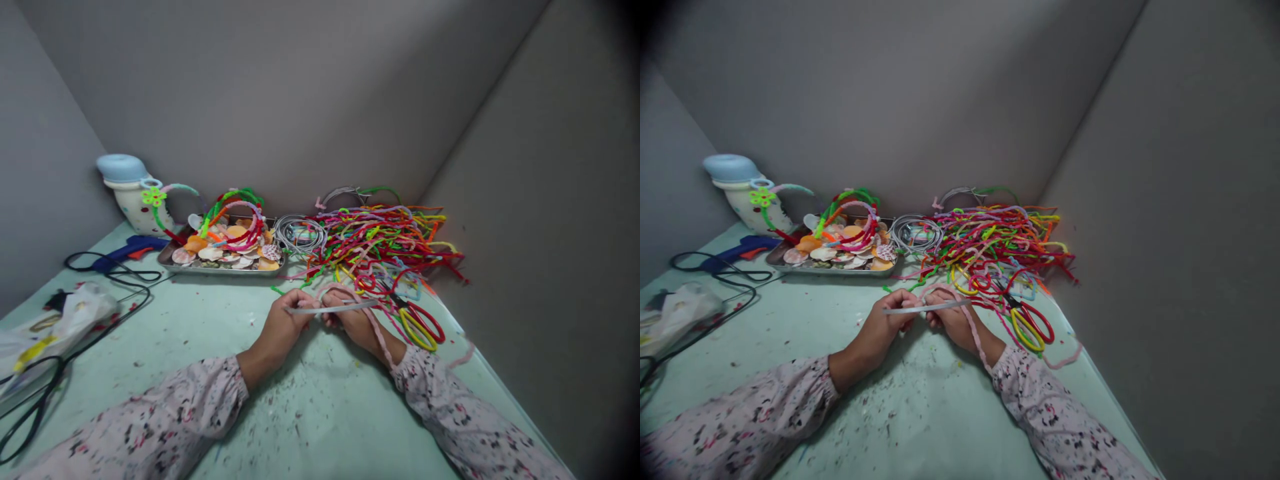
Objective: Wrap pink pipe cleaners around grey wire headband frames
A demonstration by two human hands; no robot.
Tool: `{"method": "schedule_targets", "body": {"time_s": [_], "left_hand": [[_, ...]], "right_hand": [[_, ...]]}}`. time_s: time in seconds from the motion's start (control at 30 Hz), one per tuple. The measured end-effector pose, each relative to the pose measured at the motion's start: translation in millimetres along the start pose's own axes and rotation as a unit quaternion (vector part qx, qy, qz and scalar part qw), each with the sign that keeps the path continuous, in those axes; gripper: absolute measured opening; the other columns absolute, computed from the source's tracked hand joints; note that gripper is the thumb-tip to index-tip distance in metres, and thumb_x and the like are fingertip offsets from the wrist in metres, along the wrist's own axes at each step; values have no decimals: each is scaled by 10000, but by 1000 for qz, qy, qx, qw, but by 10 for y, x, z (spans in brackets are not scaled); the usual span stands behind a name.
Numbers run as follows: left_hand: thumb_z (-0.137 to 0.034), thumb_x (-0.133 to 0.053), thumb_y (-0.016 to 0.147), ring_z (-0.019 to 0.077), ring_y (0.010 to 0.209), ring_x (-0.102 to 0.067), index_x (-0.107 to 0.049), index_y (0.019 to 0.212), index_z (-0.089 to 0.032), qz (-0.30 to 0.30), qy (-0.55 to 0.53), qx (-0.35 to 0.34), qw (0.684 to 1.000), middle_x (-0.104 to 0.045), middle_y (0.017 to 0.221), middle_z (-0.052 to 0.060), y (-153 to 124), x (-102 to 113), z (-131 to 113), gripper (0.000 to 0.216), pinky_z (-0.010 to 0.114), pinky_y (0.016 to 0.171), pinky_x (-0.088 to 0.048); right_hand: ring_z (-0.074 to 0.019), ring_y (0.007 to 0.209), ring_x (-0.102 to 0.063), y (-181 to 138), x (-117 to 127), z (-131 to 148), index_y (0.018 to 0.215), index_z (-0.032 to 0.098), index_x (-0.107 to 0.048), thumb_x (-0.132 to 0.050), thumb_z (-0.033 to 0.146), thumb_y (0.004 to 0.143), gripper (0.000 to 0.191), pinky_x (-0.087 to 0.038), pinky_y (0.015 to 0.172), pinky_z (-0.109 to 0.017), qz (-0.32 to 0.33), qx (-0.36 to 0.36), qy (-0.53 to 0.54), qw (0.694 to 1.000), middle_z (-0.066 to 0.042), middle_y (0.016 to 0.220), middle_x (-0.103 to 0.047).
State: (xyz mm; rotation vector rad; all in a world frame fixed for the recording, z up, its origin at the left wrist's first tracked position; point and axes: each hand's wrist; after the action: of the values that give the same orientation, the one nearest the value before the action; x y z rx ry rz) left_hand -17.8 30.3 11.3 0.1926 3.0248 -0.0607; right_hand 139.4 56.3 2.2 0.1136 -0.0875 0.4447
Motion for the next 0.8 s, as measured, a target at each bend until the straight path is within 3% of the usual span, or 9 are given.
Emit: {"method": "schedule_targets", "body": {"time_s": [0.2, 0.33, 0.47, 0.6, 0.8], "left_hand": [[-319, -610, 749, 76, 469, -352, -539, 674, -160, -5, -4, 8, 1000, -436, 511, -52, -3, 3, 2, 190, 209, 464, -254], [-310, -583, 766, 76, 455, -346, -536, 641, -162, -18, -19, 14, 1000, -424, 489, -49, -7, -1, -9, 199, 216, 454, -240], [-307, -602, 745, 75, 459, -361, -510, 604, -163, -33, -45, 27, 998, -434, 500, -49, 4, -7, -21, 221, 217, 456, -256], [-300, -600, 746, 72, 460, -346, -493, 600, -163, -25, -51, 28, 998, -419, 501, -53, 8, -7, -2, 228, 218, 450, -243], [-289, -591, 758, 71, 467, -336, -488, 595, -158, -11, -46, 26, 999, -409, 504, -50, 13, -1, 16, 232, 221, 459, -243]], "right_hand": [[-87, 520, -481, -4, -19, -22, 720, 166, -543, -486, 432, 888, 319, -390, 478, -209, -11, 4, 8, 1000, 22, 616, -521], [-99, 557, -475, -36, -32, 27, 718, 173, -550, -520, 392, 876, 272, -400, 517, -229, -27, 46, -38, 998, 17, 644, -509], [-101, 589, -488, -56, -20, 48, 831, 183, -581, -585, 340, 828, 158, -419, 539, -233, -67, 52, -47, 995, -3, 772, -564], [-103, 620, -512, -67, -11, 48, 981, 190, -589, -608, 322, 799, 226, -435, 543, -227, -113, 34, -24, 993, -21, 879, -593], [-119, 615, -530, -78, -6, 70, 1059, 211, -610, -602, 317, 809, 271, -446, 551, -244, -86, 27, -35, 995, -11, 796, -593]]}}
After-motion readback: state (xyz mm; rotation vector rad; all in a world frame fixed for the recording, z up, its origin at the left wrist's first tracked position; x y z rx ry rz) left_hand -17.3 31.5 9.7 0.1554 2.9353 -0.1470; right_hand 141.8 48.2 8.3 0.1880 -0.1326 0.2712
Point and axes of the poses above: each hand's wrist, its own y-axis towards the middle knuckle, its own x-axis out of the back of the hand, z = x × y
